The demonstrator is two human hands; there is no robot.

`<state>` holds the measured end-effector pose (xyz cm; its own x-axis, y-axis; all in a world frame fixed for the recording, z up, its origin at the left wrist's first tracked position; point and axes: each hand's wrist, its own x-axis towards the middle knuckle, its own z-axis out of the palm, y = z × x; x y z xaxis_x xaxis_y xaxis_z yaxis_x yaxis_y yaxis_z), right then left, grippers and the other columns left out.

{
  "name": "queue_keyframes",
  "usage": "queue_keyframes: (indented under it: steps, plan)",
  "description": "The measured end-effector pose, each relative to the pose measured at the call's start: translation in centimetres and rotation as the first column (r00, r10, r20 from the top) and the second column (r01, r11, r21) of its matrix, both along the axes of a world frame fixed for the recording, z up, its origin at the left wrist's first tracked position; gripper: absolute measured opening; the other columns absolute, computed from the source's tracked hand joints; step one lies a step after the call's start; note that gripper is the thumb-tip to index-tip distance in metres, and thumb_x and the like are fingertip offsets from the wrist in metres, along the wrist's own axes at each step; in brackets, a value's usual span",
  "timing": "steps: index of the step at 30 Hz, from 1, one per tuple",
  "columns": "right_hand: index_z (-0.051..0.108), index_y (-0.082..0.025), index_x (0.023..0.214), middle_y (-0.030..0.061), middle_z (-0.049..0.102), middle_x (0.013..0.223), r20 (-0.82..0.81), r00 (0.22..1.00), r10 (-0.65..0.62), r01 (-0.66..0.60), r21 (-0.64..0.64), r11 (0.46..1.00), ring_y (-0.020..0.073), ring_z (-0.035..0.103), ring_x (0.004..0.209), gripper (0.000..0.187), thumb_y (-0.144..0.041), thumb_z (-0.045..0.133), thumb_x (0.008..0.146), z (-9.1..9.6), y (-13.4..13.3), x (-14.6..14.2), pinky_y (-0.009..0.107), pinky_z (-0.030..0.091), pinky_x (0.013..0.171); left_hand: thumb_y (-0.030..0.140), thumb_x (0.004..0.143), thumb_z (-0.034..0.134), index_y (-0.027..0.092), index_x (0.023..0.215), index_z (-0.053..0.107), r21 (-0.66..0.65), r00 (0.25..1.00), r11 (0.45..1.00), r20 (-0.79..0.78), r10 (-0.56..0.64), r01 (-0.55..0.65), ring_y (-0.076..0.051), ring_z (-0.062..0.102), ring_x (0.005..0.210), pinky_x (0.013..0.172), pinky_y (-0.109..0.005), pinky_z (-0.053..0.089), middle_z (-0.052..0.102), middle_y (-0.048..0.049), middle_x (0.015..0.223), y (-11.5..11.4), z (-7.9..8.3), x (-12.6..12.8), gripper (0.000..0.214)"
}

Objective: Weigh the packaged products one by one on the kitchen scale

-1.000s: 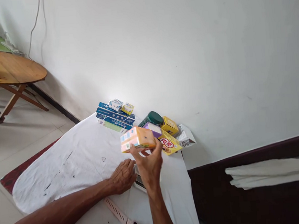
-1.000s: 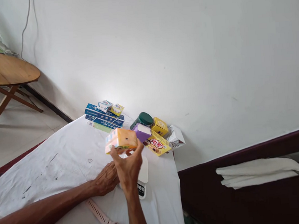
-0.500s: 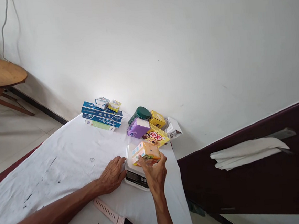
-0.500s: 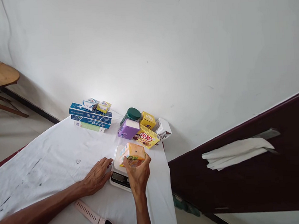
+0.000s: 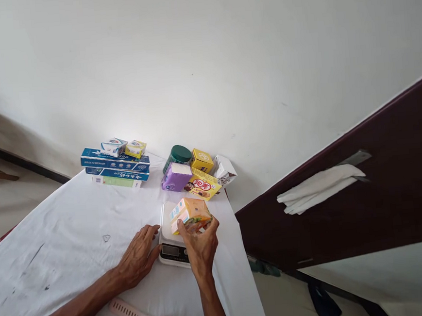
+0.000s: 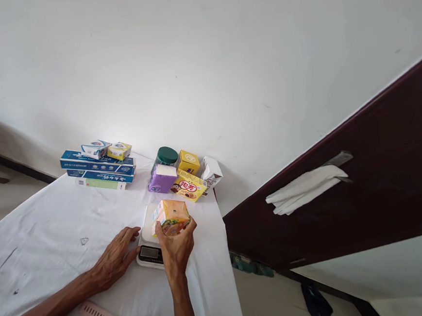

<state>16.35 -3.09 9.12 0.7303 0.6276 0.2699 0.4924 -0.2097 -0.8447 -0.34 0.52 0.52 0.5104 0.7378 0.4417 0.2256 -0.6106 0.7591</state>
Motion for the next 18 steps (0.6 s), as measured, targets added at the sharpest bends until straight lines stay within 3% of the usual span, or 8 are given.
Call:
queue_keyframes:
  steps: [4,8,13,18]
  plan:
    - [0.043,-0.025,0.120,0.0146,0.067,0.122,-0.143,0.989,-0.046,0.057,0.073,0.996,0.0279,0.073,0.091,0.080,-0.059,0.085,0.060,1.3,-1.2,3.7,0.037,0.060,0.074,0.028,0.104,0.047,0.027,0.144,0.040,-0.001,1.000,1.000,-0.022,0.008,-0.008,-0.026,0.064,0.112,0.097,-0.045,0.057,0.061,-0.0110,0.122,-0.1,-0.2,0.0,0.040]
    - [0.043,-0.025,0.120,0.0165,0.068,0.121,-0.010,0.977,-0.214,0.214,0.005,0.977,0.0325,0.071,0.100,0.084,-0.063,0.084,0.058,1.7,-0.7,10.8,0.040,0.057,0.082,0.030,0.105,0.048,0.028,0.147,0.038,-0.006,0.998,0.999,-0.045,0.034,-0.034,-0.027,0.063,0.119,0.101,-0.045,0.057,0.060,-0.0117,0.128,-0.4,-0.7,0.1,0.043]
    - [0.044,-0.023,0.109,0.0159,0.070,0.109,0.083,0.942,-0.324,0.333,-0.145,0.932,0.0369,0.068,0.104,0.079,-0.061,0.082,0.051,-0.1,3.1,19.1,0.044,0.053,0.089,0.034,0.105,0.047,0.029,0.151,0.036,-0.018,0.993,0.995,-0.069,0.095,-0.097,-0.027,0.063,0.122,0.105,-0.045,0.055,0.057,-0.0124,0.138,-0.6,-1.9,0.3,0.048]
    - [0.042,-0.024,0.106,0.0143,0.069,0.109,0.069,0.946,-0.317,0.324,-0.155,0.933,0.0359,0.065,0.106,0.077,-0.060,0.081,0.050,-2.0,7.2,22.4,0.044,0.051,0.091,0.035,0.104,0.051,0.032,0.153,0.035,-0.018,0.990,0.994,-0.095,0.105,-0.107,-0.026,0.065,0.122,0.104,-0.041,0.057,0.060,-0.0103,0.139,-0.7,-2.0,0.2,0.052]
